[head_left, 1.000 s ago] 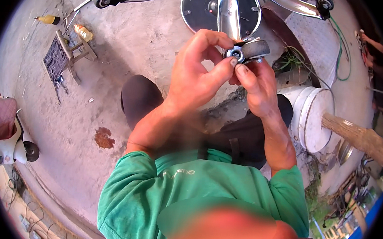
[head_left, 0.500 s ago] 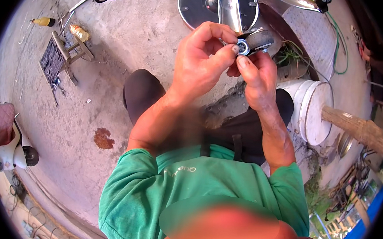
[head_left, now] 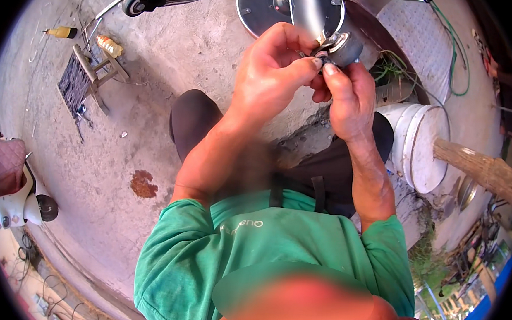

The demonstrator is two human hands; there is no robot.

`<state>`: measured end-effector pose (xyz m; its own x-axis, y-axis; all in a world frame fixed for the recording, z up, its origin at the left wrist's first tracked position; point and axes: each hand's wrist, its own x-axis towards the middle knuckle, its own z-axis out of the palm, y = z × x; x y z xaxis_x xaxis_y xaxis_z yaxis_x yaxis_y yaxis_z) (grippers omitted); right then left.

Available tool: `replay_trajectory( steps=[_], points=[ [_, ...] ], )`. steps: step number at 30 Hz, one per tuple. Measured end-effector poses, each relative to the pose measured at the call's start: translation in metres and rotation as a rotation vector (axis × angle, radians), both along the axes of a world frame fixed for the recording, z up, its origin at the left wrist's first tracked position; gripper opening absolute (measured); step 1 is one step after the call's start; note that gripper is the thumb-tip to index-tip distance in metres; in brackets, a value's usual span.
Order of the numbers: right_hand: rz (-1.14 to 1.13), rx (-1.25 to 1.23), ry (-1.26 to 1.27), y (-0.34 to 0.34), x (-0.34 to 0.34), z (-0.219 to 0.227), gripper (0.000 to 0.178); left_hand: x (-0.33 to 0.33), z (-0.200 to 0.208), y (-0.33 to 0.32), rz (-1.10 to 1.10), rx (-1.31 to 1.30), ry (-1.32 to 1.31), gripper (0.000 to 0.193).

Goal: The person replaces a caster wheel on an office chair base and then uses a T-handle wrench to tighten a central bolt on the underside of the base.

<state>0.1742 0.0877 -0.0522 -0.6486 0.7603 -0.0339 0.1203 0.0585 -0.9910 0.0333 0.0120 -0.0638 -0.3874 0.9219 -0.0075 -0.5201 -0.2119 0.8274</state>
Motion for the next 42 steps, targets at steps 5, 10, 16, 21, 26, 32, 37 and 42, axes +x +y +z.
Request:
replay_trajectory(
  steps=[5,10,16,21,26,32,37,42],
  points=[
    [-0.035,0.007,-0.009,0.004,0.001,0.004,0.035,0.004,0.005,0.005,0.021,-0.042,0.113,0.016],
    [-0.127,0.103,0.017,0.002,0.004,0.002,0.033,0.013,0.008,0.013,0.071,-0.066,0.228,0.016],
    [-0.204,0.222,-0.08,0.005,0.007,0.007,0.028,0.026,0.009,0.021,0.134,-0.08,0.28,0.008],
    [-0.264,0.222,-0.099,0.003,0.001,0.009,0.025,0.034,0.009,0.025,0.263,-0.117,0.348,0.009],
    [-0.289,0.103,0.052,0.0,-0.001,-0.004,0.025,0.03,0.0,0.021,0.277,-0.112,0.428,0.012],
    [-0.297,0.033,0.012,-0.004,-0.003,0.005,0.026,0.026,0.004,0.013,0.247,-0.108,0.421,0.017],
    [-0.239,-0.03,0.026,0.003,-0.006,0.006,0.026,0.021,0.006,0.008,0.262,-0.126,0.516,0.021],
    [-0.216,-0.016,-0.01,0.006,0.006,0.007,0.023,0.03,-0.01,0.017,0.203,-0.039,0.378,0.021]
  ],
)
